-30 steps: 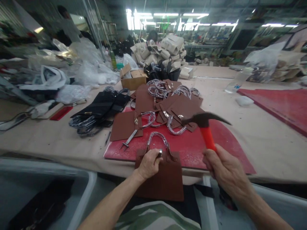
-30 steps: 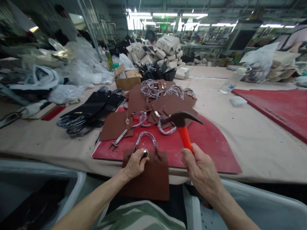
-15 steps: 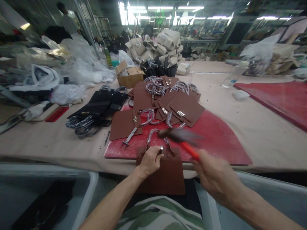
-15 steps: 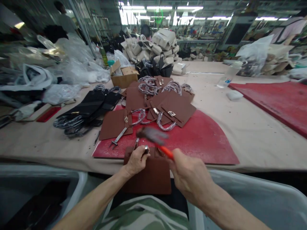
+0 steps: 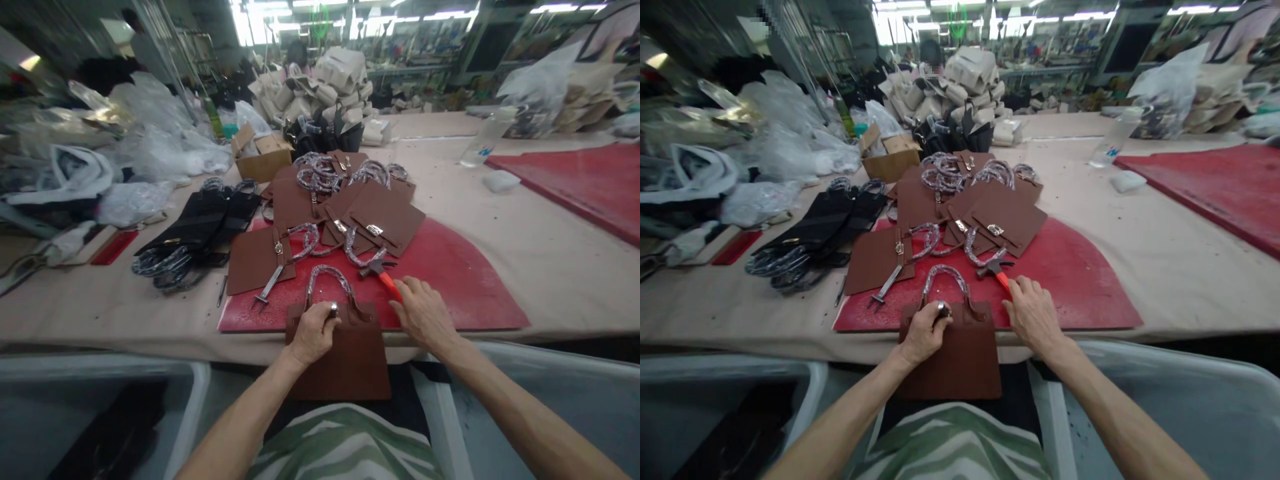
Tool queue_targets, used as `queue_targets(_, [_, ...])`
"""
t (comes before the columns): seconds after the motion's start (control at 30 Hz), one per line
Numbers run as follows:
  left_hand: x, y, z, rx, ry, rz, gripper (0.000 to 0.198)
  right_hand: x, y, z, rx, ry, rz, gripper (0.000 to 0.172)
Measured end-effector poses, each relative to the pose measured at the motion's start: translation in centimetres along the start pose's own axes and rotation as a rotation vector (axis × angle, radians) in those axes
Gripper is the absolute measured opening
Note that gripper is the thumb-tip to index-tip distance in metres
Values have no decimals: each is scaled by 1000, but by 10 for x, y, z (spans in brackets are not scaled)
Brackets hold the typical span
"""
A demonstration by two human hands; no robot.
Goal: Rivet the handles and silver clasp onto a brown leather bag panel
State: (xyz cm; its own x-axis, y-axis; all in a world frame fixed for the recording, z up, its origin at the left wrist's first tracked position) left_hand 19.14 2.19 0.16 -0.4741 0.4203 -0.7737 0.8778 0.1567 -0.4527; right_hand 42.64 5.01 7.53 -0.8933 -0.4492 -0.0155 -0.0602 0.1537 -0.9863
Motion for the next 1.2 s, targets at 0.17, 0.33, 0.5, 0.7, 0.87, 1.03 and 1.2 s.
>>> queue_targets(0.17, [2, -1, 2, 70, -92, 53, 10, 68, 21, -7, -117, -275, -269, 53])
queue_targets(0.33, [-1, -15, 0, -61, -309, 265, 10, 81, 48, -14, -80, -213, -369, 57])
queue_targets(0.5, [23, -88, -20, -401, -550, 424, 27, 76, 49, -15, -57, -202, -386, 59])
queue_targets(0.7, [81, -197, -39, -282, -777, -472, 24, 72, 57, -12, -150, -262, -369, 55])
queue_targets(0.87, [117, -241, -23, -87, -990, -907, 16, 66, 73, -17, -337, -368, -300, 45])
queue_targets(1.03, [127, -240, -11, -58, -1036, -970, 16, 66, 74, -21, -417, -429, -234, 56])
queue_targets(1.2, [99, -213, -20, -82, -940, -951, 24, 67, 67, -19, -331, -387, -275, 46])
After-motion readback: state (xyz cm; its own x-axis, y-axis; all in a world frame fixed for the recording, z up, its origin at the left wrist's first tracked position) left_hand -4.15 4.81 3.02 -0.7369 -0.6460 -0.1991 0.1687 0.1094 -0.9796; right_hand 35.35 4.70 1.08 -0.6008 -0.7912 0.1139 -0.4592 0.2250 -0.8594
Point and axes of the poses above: each hand's wrist, its own z-axis away from the middle knuckle, its own y-axis out of the palm, x = y × z, the point moved 4 cm from there along -z, towards the middle knuckle, and after that the axes turned 11 degrees about -y, right-handed, at the moved point
